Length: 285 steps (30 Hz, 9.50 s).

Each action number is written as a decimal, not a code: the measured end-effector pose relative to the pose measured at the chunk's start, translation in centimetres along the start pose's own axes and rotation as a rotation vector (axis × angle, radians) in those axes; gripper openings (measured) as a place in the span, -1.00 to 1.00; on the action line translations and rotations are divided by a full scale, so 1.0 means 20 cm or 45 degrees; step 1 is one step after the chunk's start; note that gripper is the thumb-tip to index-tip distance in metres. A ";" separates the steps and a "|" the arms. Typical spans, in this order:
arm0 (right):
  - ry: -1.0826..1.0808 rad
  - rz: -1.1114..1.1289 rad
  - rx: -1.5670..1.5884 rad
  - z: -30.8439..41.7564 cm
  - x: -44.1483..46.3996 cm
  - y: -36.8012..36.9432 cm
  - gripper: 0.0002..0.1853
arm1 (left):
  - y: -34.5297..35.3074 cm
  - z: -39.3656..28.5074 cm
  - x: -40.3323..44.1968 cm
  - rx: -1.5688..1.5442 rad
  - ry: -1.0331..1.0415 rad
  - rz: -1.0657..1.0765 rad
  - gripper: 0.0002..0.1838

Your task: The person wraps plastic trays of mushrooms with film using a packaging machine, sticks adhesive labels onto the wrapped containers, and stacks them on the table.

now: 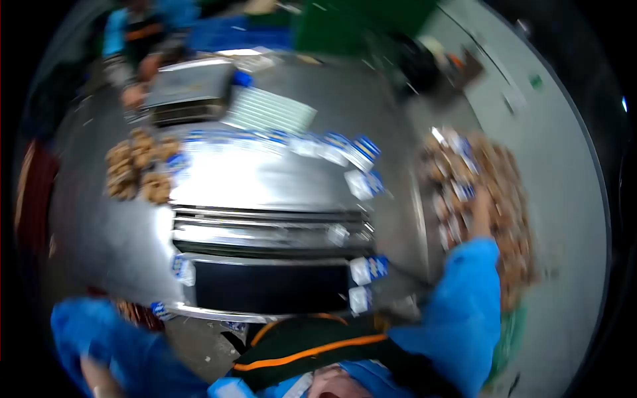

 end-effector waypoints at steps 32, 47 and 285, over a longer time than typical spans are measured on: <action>-1.616 0.550 1.021 2.73 -2.98 -0.30 -0.51 | -1.76 -0.33 -1.22 0.804 -2.161 -1.225 -0.81; -1.408 0.076 0.552 2.18 -2.29 -0.10 -0.34 | -0.62 0.41 -1.47 0.919 -2.319 0.472 -0.58; -0.825 0.170 0.459 1.66 -2.15 -0.16 -0.67 | -0.65 0.15 -1.31 1.328 -1.954 0.845 -0.53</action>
Point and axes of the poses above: each hand's wrist, its own x-axis towards the middle knuckle, its own y-axis out of the palm, z = x × y, the point moved 1 cm from there along x, towards the middle knuckle, and after that the axes turned 5 degrees about y, right-handed, at the moved point
